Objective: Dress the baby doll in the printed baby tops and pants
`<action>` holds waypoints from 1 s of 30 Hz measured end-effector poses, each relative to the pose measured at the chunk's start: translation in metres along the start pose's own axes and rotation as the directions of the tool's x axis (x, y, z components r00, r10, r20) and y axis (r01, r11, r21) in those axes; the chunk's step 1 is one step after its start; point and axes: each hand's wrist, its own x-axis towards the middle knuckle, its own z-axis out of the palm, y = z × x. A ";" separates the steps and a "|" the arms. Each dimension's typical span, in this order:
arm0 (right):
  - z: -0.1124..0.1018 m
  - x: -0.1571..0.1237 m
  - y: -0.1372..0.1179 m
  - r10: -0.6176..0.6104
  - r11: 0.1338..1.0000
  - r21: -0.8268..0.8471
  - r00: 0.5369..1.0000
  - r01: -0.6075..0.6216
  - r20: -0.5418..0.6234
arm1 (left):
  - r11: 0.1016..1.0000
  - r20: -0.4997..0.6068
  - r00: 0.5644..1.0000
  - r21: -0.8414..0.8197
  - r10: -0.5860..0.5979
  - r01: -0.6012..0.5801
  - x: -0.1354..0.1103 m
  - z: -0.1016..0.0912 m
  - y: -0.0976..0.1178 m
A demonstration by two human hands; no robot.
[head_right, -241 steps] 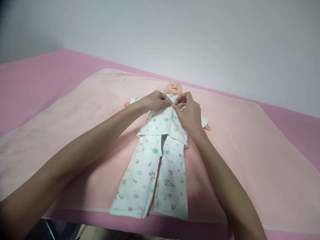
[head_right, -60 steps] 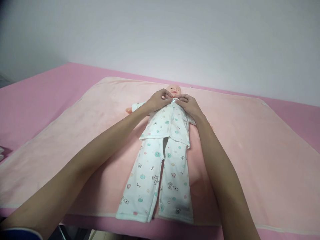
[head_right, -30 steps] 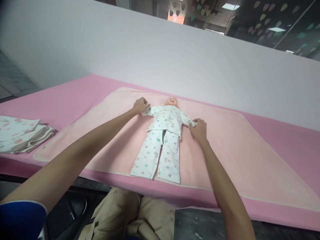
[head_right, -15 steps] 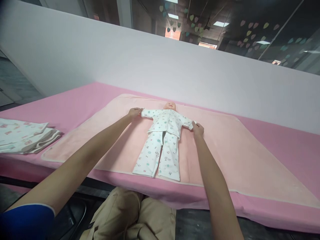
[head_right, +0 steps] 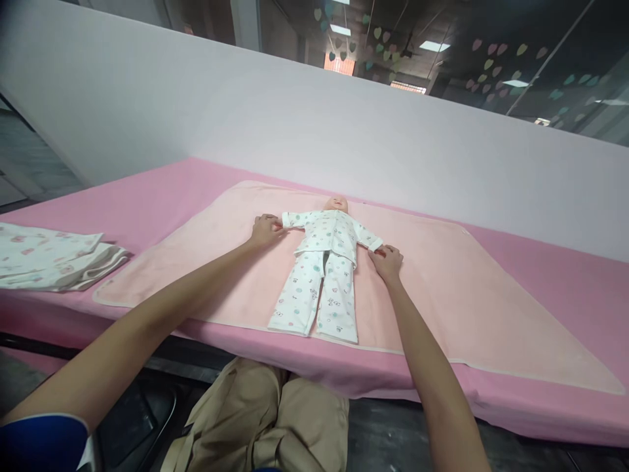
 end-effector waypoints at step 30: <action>-0.014 0.036 -0.136 -0.378 0.903 0.416 0.662 0.109 0.647 | 0.946 0.585 0.769 -0.313 0.258 -0.079 0.010 0.007 0.145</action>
